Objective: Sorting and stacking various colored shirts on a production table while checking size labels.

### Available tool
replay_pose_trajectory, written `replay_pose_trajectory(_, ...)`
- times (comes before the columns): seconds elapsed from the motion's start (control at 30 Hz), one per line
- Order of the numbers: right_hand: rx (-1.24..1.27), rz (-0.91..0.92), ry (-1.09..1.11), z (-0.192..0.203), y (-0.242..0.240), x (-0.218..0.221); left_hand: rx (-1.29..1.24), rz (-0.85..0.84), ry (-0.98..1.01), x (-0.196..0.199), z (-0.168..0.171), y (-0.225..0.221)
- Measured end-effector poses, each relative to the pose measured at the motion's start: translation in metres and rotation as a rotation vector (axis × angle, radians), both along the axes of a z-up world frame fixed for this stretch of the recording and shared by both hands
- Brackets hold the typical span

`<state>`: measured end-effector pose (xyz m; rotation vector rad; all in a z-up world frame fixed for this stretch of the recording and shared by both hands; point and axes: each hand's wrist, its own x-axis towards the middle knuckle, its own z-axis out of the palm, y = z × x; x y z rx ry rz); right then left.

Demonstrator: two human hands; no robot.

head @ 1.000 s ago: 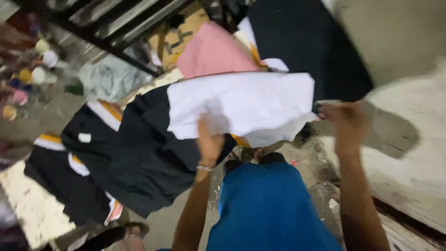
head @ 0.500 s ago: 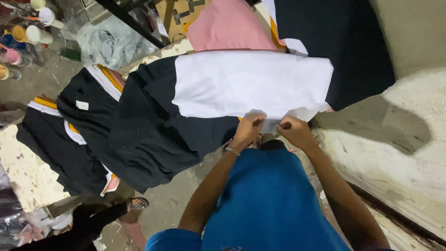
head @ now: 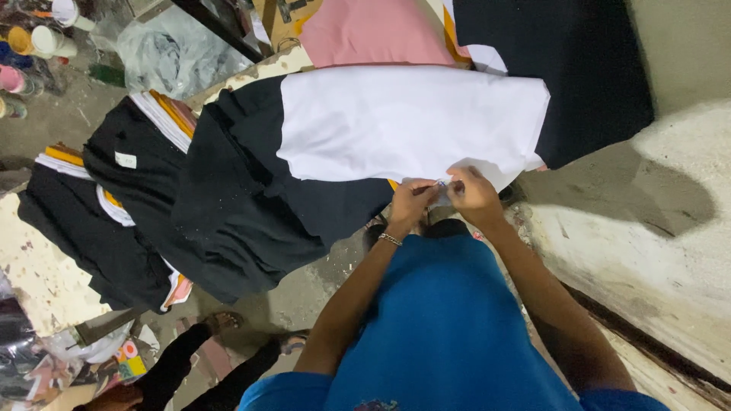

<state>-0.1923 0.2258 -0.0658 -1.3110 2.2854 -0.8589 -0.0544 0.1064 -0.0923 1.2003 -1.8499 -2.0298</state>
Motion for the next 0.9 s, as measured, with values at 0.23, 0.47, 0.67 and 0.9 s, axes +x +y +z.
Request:
replay_pose_trajectory(0.23,-0.016,-0.197,0.479,0.013,0.016,0.037,-0.018,0.085,-0.174,0.002,-0.01,0.012)
replay_pose_trajectory(0.47,0.376,-0.338,-0.211,0.005,0.012,0.028,-0.03,0.121,-0.285,-0.005,0.005,0.015)
replay_pose_trajectory(0.67,0.345,-0.407,-0.088,-0.025,0.017,0.025,-0.117,0.107,-0.243,0.004,0.038,0.009)
replay_pose_trajectory(0.9,0.249,-0.348,-0.11,0.001,0.013,0.031,-0.209,0.018,-0.375,-0.003,0.061,-0.005)
